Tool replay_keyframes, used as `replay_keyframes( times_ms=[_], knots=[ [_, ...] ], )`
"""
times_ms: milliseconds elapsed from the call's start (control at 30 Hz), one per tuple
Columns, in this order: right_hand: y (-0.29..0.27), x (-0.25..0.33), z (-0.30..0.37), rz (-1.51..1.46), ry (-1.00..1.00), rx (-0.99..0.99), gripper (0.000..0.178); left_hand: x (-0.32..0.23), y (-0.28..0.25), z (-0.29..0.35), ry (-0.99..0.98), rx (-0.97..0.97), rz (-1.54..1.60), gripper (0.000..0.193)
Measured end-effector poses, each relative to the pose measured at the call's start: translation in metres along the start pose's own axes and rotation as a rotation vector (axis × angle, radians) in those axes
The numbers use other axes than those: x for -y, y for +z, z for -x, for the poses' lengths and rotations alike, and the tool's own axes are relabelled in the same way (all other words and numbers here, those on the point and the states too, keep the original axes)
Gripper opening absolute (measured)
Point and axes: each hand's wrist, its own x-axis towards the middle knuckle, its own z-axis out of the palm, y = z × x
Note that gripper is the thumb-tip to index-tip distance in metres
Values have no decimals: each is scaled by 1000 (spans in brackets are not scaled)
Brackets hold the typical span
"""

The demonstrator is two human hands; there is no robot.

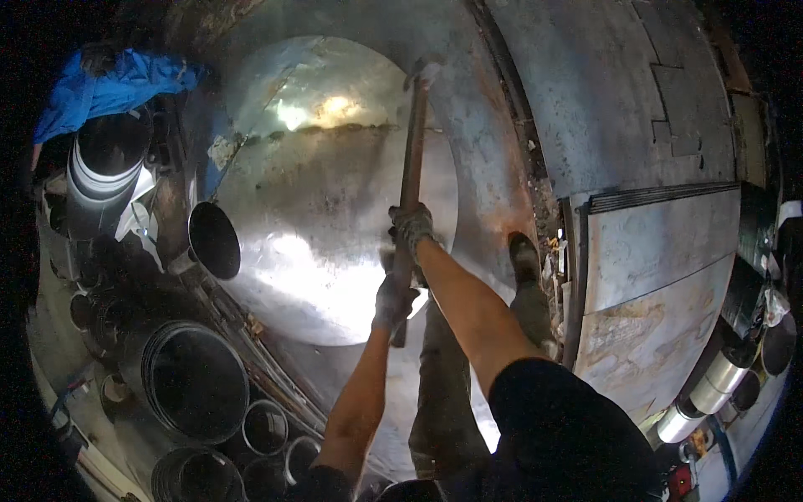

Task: Hammering a conical metal component onto a larger metal sheet using a sledgehammer.

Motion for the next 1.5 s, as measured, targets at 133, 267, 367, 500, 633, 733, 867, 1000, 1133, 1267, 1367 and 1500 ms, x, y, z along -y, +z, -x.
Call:
replay_keyframes(
  times_ms=[133, 267, 367, 500, 633, 733, 867, 1000, 1133, 1267, 1367, 1500],
  knots=[
    [-75, -15, 55, -462, -121, 267, 17, -42, -25, 158, -38, 215, -234, 47],
    [-199, -8, 79, -731, 25, 410, 17, -127, -48, 328, -445, 455, 97, 61],
    [-242, -67, 145, -967, 158, 793, 15, -132, -47, 400, -416, 524, 57, 63],
    [-292, -132, 243, -580, 53, 270, 27, -80, -46, 434, -383, 688, -18, 60],
    [-327, -84, 293, -694, -16, -103, 35, -19, -57, 351, -168, 590, 11, 47],
    [-315, 24, 341, -656, -499, 331, 27, -19, -82, 236, 254, 404, -151, 36],
    [-267, 207, 399, -426, -904, 22, 21, -93, -152, 93, 450, 314, -38, 66],
    [-210, 322, 322, -280, -1083, 101, 29, -178, -222, 29, 463, 6, 207, 54],
    [-133, 312, 111, -216, -1097, 301, 19, -189, -247, -54, 353, -83, 213, 56],
    [-6, 211, -79, 42, -882, 44, 13, -80, -192, -142, 78, -132, 295, 54],
    [55, 115, -118, 247, -191, -102, 20, -10, -90, -154, -341, 127, 586, 49],
    [2, 69, -72, -84, 107, 119, 37, -25, 19, -75, -475, -37, 449, 63]
  ],
)
